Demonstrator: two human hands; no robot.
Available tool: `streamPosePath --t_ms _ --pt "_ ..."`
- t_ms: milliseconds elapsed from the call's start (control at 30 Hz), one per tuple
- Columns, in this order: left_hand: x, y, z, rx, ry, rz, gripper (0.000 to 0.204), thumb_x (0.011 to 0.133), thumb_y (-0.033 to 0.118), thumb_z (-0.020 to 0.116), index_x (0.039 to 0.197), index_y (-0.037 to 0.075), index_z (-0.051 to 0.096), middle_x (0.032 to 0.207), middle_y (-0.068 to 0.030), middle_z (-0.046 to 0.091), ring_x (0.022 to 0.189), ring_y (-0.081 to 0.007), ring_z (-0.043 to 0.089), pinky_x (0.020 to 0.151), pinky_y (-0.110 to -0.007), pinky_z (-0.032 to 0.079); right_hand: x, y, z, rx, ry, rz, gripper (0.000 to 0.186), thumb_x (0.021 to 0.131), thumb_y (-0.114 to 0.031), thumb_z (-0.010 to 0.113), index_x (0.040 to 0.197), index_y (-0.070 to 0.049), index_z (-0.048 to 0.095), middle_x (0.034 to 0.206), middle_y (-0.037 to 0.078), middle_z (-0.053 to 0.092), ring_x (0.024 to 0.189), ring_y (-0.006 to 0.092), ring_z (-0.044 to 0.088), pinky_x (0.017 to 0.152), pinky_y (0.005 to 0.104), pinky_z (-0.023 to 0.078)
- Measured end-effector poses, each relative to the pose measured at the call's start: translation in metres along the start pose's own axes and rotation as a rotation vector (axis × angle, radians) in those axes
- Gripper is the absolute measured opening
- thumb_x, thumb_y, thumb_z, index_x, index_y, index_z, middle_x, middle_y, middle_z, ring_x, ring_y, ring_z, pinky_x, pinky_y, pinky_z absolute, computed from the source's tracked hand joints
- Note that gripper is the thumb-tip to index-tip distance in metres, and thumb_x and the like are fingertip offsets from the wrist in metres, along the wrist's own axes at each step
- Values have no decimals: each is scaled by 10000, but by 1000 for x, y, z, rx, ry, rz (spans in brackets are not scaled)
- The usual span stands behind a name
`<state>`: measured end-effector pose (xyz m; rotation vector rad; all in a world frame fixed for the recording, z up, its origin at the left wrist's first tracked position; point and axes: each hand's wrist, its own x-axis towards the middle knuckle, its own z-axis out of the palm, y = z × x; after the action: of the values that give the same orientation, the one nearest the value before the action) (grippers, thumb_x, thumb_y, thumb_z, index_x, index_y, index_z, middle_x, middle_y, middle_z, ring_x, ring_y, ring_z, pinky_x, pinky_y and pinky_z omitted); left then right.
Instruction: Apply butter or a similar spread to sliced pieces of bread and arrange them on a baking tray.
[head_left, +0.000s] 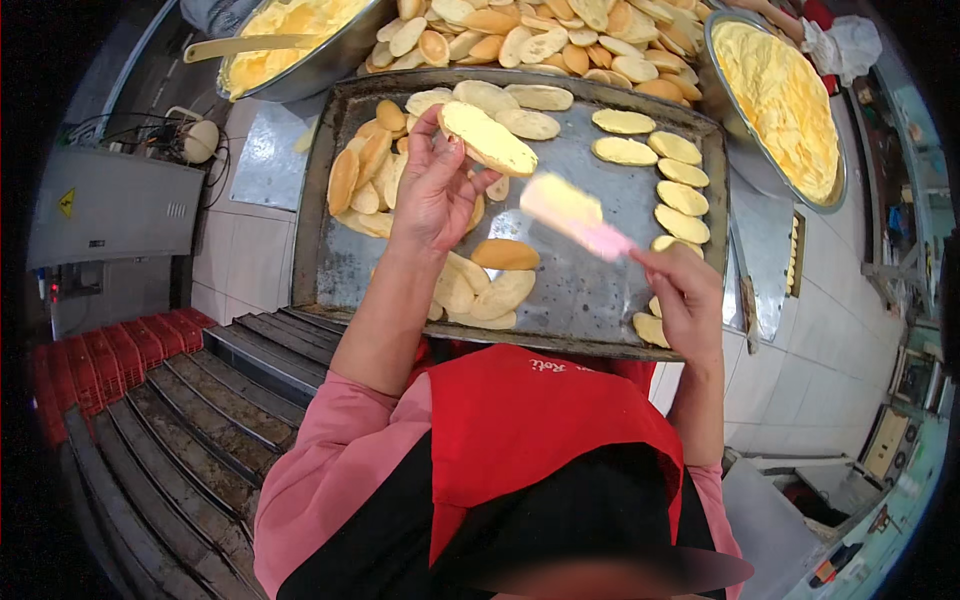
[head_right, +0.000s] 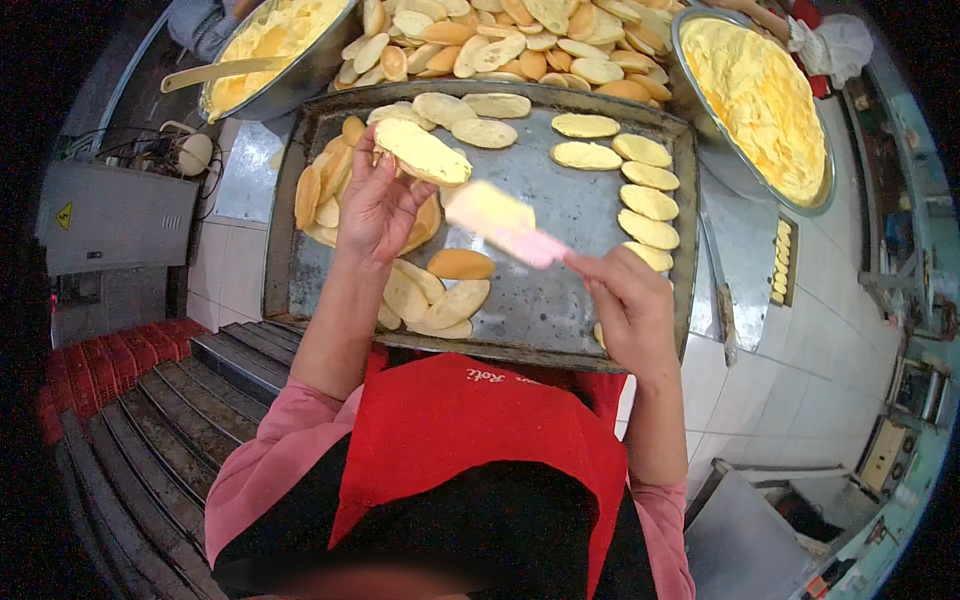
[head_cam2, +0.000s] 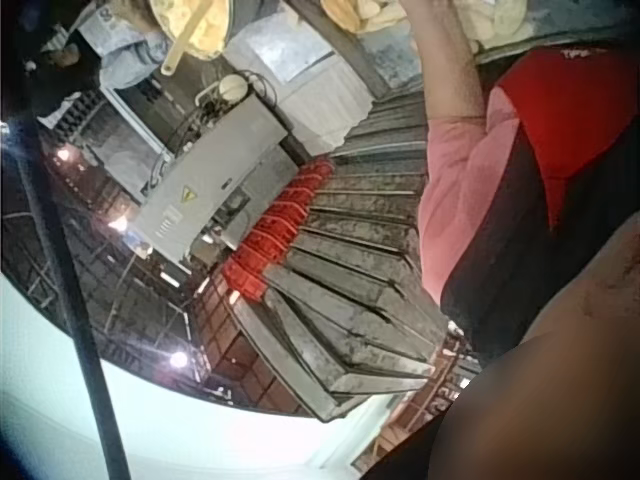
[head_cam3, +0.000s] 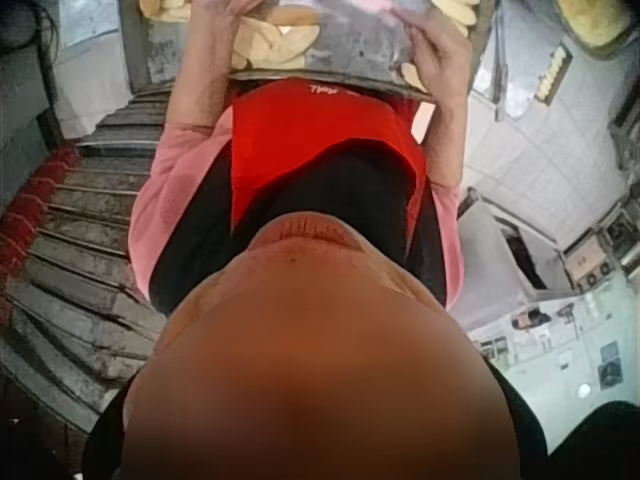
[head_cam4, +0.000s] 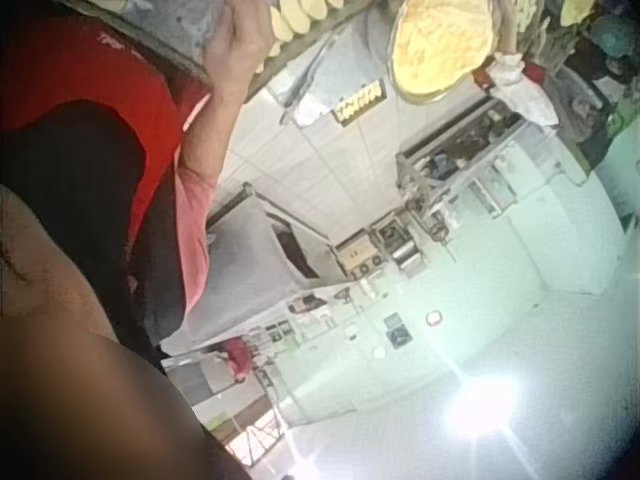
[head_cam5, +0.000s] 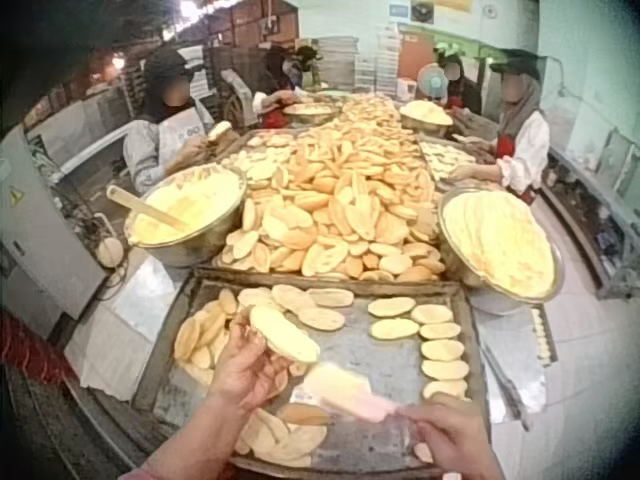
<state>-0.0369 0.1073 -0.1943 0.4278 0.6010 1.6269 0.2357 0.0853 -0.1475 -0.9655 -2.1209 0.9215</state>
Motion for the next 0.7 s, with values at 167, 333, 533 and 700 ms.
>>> streamPosePath --t_ms 167,333,533,700 --pt "-8 -18 15 194 -99 112 457 827 30 543 1224 103 330 1184 -52 465 1057 -196 509 806 -357 506 29 -16 43 -112 342 21 261 778 -16 566 1022 -97 609 687 87 509 569 239 506 517 316 415" --pt "-11 -25 25 188 -139 165 460 814 12 547 1221 90 347 1188 -66 468 1044 -203 523 833 -367 498 25 -9 60 -326 323 74 233 788 -46 548 1002 -118 607 713 92 511 585 282 531 499 375 426" --pt "-6 -22 13 111 -116 245 434 814 -33 522 1200 74 353 1174 -72 462 1021 -185 534 805 -324 517 0 9 58 -243 429 138 264 788 -21 545 1035 -107 583 724 105 514 592 295 528 502 385 417" --pt "-7 -25 23 96 -124 222 436 806 -45 533 1189 78 366 1159 -70 472 1022 -174 529 816 -329 512 1 5 60 -227 421 174 278 788 -11 542 1045 -112 579 722 104 510 598 290 527 494 385 413"
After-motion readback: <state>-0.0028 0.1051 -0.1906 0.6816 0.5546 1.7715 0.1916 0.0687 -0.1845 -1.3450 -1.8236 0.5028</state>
